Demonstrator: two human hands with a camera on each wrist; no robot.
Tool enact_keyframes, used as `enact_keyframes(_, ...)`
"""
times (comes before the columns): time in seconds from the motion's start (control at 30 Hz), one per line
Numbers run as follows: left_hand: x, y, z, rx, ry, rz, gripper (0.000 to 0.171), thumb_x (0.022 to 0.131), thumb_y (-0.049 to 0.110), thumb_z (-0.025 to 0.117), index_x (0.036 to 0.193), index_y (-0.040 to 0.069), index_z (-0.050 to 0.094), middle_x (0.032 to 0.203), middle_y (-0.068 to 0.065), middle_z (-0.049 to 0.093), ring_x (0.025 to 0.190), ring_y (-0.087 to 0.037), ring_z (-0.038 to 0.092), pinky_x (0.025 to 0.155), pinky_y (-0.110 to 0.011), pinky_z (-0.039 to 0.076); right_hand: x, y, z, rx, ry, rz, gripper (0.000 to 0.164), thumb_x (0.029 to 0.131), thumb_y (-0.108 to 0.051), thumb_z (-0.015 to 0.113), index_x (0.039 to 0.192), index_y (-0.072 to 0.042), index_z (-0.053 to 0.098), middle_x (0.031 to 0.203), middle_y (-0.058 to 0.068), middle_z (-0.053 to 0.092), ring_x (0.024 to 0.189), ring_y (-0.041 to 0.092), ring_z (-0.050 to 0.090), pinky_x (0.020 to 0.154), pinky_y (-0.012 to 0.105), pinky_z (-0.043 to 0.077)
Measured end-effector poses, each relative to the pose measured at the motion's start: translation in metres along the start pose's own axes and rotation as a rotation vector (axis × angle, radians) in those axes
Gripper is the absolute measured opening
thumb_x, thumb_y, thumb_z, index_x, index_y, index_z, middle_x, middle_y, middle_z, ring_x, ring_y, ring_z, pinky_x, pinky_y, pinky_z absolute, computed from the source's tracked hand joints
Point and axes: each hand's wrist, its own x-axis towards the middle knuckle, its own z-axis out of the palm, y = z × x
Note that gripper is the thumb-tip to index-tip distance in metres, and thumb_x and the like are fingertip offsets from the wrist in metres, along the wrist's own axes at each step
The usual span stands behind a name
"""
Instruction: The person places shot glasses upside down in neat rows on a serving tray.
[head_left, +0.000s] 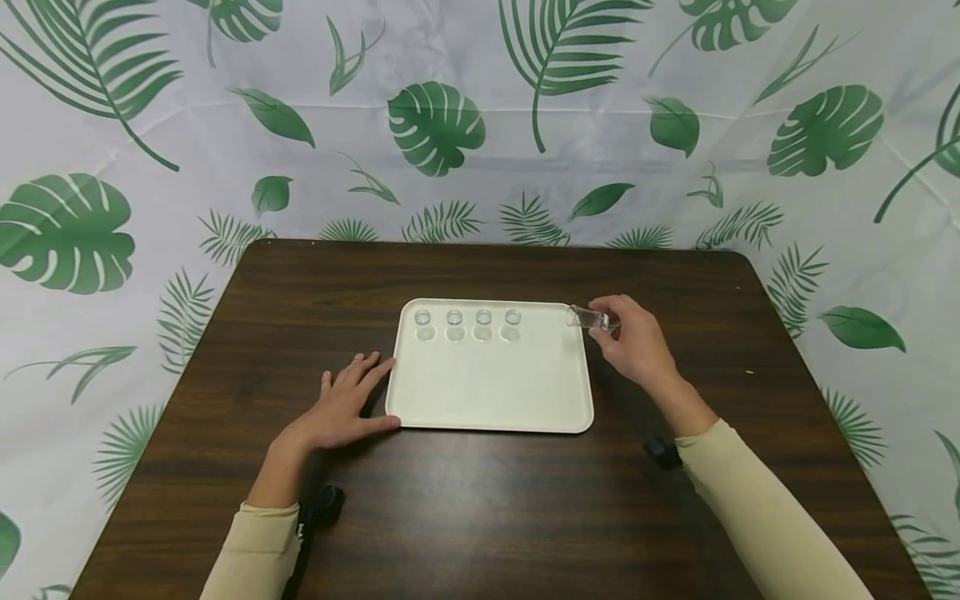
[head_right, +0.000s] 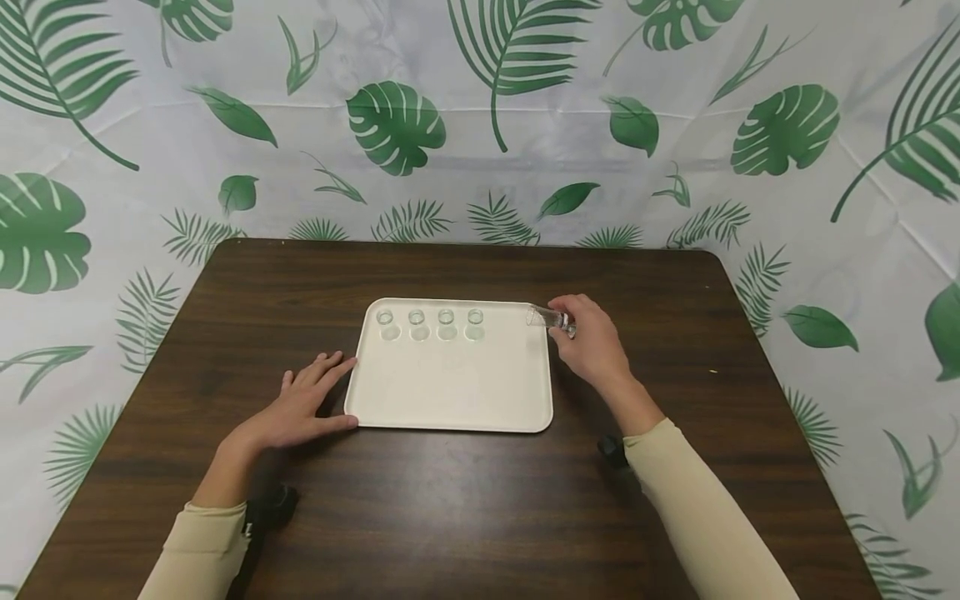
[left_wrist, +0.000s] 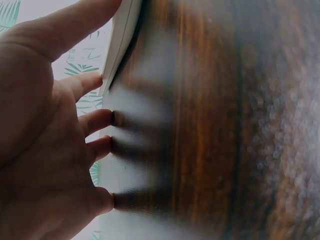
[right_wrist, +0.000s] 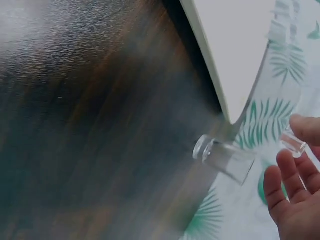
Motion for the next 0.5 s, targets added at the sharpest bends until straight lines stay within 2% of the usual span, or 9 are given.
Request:
enact_keyframes(0.13, 0.000, 0.000, -0.001, 0.004, -0.001, -0.003, 0.094, 0.086, 0.056, 0.068, 0.157, 0.015, 0.023, 0.160, -0.020, 0.015, 0.146, -0.044, 0.004, 0.102, -0.076, -0.003, 0.007, -0.008, 0.006, -0.098, -0.056, -0.046, 0.027, 0.091, -0.004, 0.067, 0.118, -0.005, 0.063, 0.111, 0.012, 0.059, 0.093, 0.028, 0.052, 0.077, 0.047, 0.046)
enact_keyframes(0.23, 0.000, 0.001, -0.001, 0.005, -0.001, -0.006, 0.093, 0.086, 0.056, 0.068, 0.157, 0.015, 0.023, 0.160, -0.020, 0.015, 0.146, -0.044, 0.004, 0.102, -0.076, -0.002, 0.012, -0.014, 0.011, -0.166, -0.074, -0.119, 0.024, 0.090, -0.001, 0.066, 0.114, -0.004, 0.066, 0.111, 0.012, 0.059, 0.096, 0.028, 0.051, 0.077, 0.045, 0.048)
enact_keyframes(0.37, 0.000, 0.001, -0.001, 0.005, 0.002, -0.003, 0.093, 0.086, 0.054, 0.069, 0.157, 0.015, 0.024, 0.160, -0.021, 0.015, 0.146, -0.044, 0.005, 0.102, -0.076, -0.002, 0.018, -0.019, 0.019, -0.254, -0.089, -0.227, 0.026, 0.087, 0.006, 0.066, 0.112, -0.003, 0.069, 0.110, 0.012, 0.059, 0.099, 0.030, 0.052, 0.077, 0.043, 0.049)
enact_keyframes(0.5, 0.000, 0.000, 0.000, 0.007, 0.003, -0.001, 0.093, 0.086, 0.054, 0.069, 0.157, 0.015, 0.024, 0.160, -0.021, 0.016, 0.146, -0.044, 0.005, 0.102, -0.076, -0.002, 0.022, -0.023, 0.028, -0.338, -0.099, -0.289, 0.028, 0.086, 0.008, 0.066, 0.110, -0.004, 0.070, 0.111, 0.013, 0.058, 0.099, 0.031, 0.053, 0.078, 0.044, 0.049)
